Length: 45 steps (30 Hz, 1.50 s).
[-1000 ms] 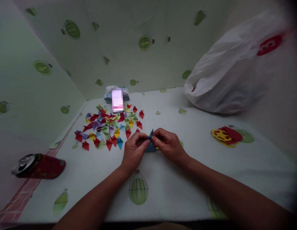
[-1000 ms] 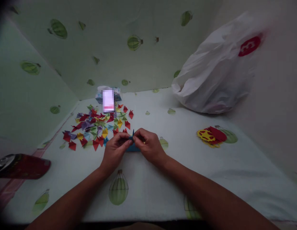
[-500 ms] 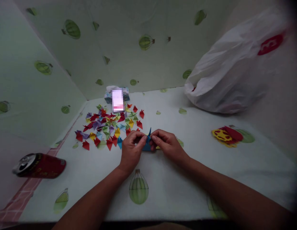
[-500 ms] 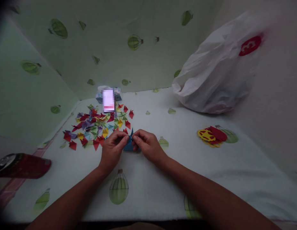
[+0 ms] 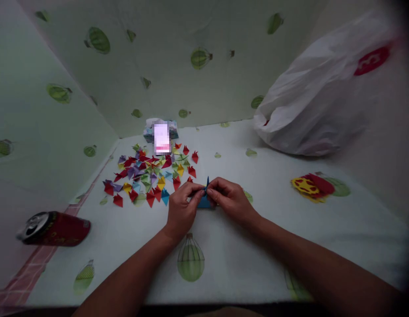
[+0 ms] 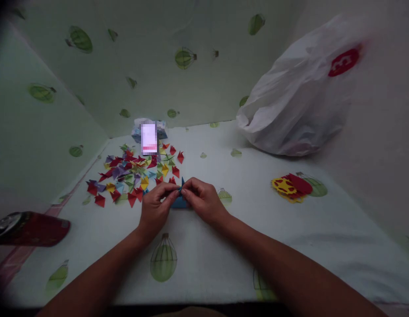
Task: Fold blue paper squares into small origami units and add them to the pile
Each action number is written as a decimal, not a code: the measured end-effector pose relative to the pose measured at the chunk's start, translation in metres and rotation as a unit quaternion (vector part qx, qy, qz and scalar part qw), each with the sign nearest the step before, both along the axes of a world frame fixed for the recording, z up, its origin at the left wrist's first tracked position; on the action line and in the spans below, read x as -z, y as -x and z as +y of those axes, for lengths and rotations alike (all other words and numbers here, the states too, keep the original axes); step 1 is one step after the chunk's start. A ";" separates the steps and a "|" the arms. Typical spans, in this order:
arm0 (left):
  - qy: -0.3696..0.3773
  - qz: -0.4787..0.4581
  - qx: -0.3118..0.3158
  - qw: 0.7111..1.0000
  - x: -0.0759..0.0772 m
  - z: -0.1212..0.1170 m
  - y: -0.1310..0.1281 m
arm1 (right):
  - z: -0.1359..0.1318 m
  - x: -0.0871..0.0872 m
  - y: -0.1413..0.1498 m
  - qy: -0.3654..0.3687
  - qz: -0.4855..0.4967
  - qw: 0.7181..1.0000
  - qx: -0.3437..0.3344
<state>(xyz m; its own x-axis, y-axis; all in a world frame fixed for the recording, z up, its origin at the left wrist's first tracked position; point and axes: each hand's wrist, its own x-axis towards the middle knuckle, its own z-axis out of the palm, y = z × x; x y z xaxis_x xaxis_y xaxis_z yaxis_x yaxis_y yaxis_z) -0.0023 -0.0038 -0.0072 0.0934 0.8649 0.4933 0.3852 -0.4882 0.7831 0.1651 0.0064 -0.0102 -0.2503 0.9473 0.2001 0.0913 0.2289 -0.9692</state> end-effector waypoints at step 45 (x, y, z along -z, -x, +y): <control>0.147 -0.085 0.005 0.986 -0.001 0.000 -0.003 | 0.003 0.007 0.004 0.128 0.211 0.969 -0.005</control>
